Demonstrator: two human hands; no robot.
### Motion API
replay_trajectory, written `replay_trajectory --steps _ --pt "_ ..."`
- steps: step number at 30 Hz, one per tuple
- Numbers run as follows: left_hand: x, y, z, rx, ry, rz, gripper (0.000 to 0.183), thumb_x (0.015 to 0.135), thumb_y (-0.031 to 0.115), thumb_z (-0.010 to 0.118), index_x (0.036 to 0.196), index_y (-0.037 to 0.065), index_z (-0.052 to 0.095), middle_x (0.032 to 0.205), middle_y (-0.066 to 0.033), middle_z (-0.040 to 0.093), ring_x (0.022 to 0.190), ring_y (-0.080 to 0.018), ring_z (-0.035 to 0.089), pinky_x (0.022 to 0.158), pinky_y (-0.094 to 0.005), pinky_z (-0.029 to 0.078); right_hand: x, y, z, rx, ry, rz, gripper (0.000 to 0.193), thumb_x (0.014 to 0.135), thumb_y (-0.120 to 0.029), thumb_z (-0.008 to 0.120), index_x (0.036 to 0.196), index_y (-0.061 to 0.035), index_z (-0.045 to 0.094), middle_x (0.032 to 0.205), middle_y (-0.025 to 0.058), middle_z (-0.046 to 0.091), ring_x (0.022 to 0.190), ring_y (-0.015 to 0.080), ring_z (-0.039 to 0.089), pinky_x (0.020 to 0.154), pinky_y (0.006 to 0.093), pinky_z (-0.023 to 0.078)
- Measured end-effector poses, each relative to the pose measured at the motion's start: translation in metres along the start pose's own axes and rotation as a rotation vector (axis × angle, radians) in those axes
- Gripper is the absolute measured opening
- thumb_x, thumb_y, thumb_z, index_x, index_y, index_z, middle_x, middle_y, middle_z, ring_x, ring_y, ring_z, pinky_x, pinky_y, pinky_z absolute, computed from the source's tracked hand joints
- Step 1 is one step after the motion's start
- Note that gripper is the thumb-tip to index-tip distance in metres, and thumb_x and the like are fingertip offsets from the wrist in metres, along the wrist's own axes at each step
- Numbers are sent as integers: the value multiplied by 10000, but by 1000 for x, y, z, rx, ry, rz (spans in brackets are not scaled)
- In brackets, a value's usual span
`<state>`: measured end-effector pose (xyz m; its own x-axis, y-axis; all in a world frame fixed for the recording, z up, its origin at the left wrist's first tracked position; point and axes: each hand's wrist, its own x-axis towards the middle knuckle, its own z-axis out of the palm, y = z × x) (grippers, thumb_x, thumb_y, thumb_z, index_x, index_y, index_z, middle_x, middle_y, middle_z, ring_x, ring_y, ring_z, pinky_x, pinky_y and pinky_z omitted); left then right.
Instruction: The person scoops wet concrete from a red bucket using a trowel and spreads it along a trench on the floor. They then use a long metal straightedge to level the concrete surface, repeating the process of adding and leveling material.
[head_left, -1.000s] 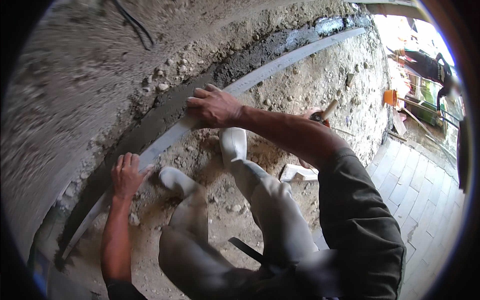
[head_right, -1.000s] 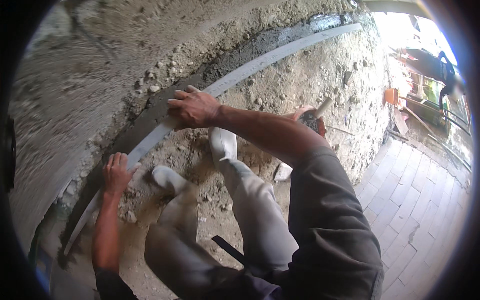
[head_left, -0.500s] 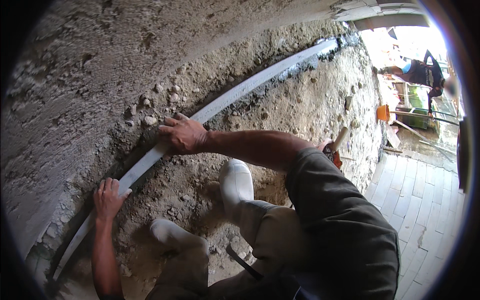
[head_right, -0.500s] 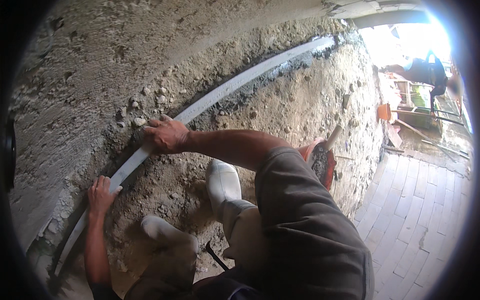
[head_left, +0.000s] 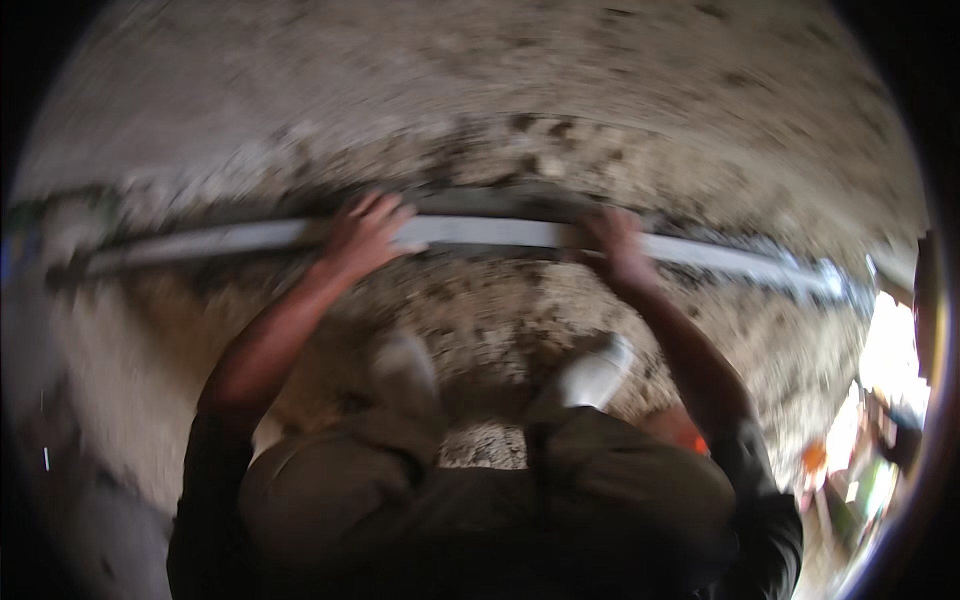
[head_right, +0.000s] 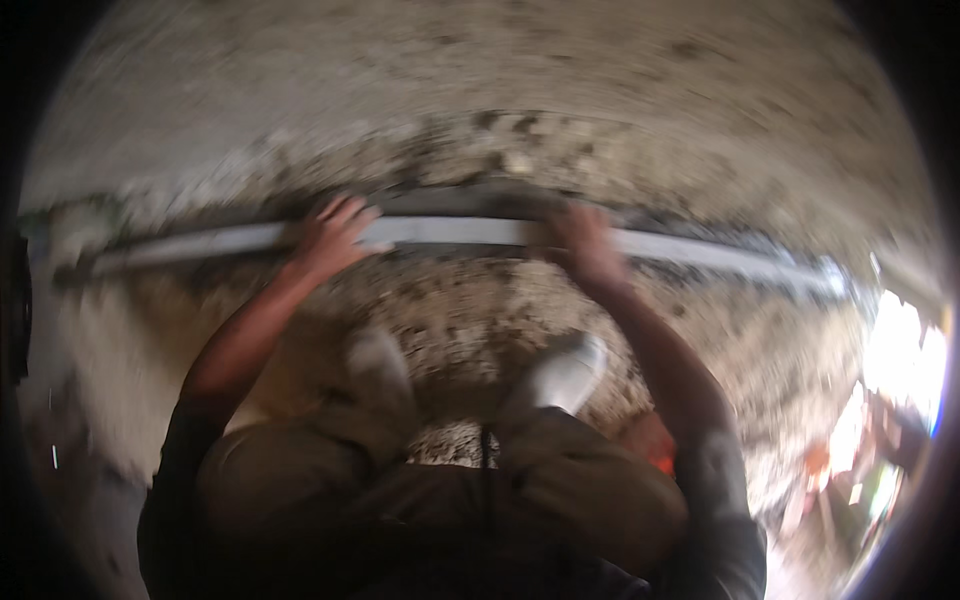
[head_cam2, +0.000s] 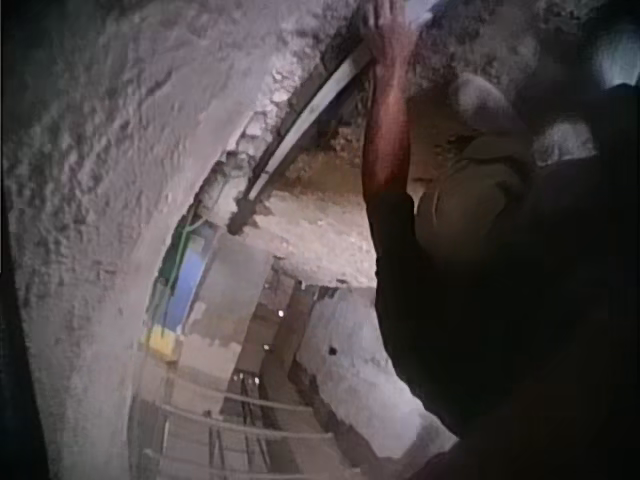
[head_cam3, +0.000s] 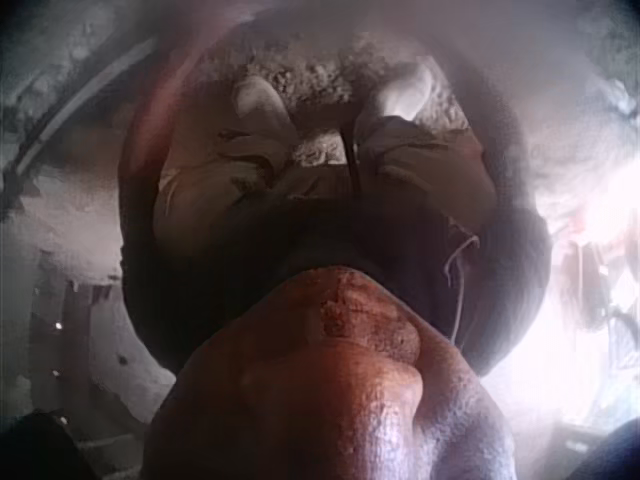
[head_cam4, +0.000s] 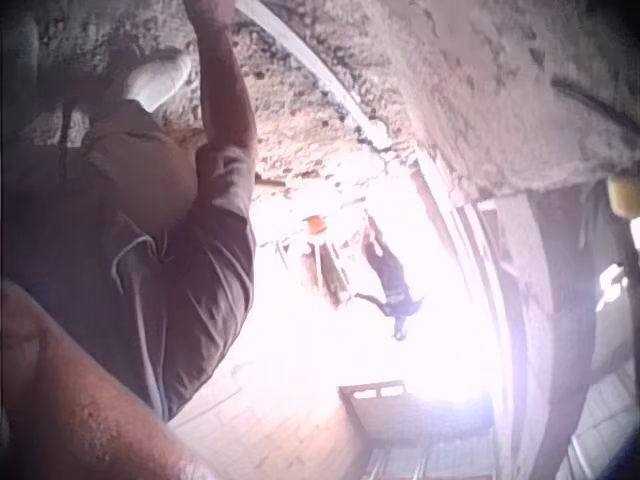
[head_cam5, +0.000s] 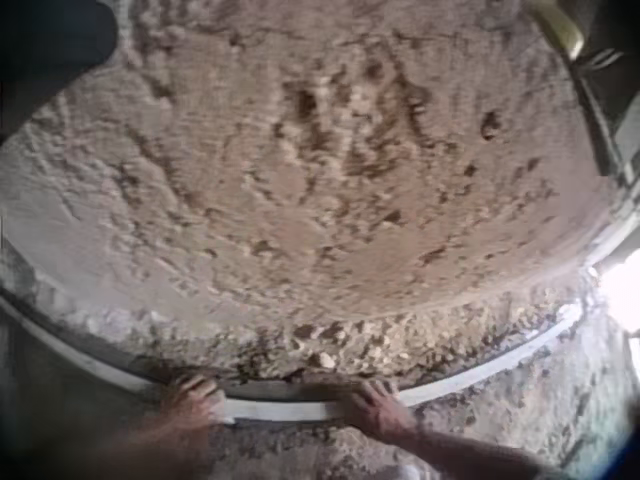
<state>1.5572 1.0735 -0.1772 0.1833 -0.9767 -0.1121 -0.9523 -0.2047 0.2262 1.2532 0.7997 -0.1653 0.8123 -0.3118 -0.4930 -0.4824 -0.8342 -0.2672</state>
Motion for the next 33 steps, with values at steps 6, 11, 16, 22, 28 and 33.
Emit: replay_trajectory --steps 6,11,16,22,28,33 --pt "-64 -42 -27 -59 105 -61 518 771 395 732 1168 91 594 1125 -106 513 1088 -289 491 911 -439 426 -68 95 -15 -36 420 25 649 733 -178 761 1309 -127 467 1353 125 425 1248 363 386 1016 492 351" --pt "-94 -74 -43 32 14 -212 528 765 368 737 1189 93 585 1137 -91 516 1097 -297 500 933 -438 426 -93 183 -4 -166 286 34 485 884 -250 608 1315 -83 464 1341 182 435 1271 371 380 1052 509 319" --pt "-98 -75 -29 191 5 -223 460 776 282 732 1171 85 605 1172 -95 532 1121 -298 499 960 -418 428 -89 203 9 -340 304 9 492 899 -233 585 1326 -43 429 1378 196 412 1287 406 351 1048 510 324" --pt "-77 -59 -34 99 -29 -303 417 786 275 717 1148 91 620 1179 -90 549 1129 -286 496 962 -416 421 -89 198 -9 -328 379 -35 480 881 -250 612 1280 -31 459 1257 203 495 1157 414 448 1000 499 358" --pt "-87 -69 -38 111 -27 -340 421 792 255 705 1166 88 607 1148 -94 562 1100 -278 516 934 -403 428 -72 159 -12 -244 300 116 497 837 -182 653 1298 -117 480 1268 162 509 1242 398 408 1042 503 344" --pt "-65 -56 -37 89 -6 -245 427 752 193 732 1143 74 608 1135 -116 555 1085 -316 507 909 -428 425 -76 191 -16 -145 315 139 559 777 -58 699 1293 -111 492 1325 86 498 1261 321 431 1051 443 367"
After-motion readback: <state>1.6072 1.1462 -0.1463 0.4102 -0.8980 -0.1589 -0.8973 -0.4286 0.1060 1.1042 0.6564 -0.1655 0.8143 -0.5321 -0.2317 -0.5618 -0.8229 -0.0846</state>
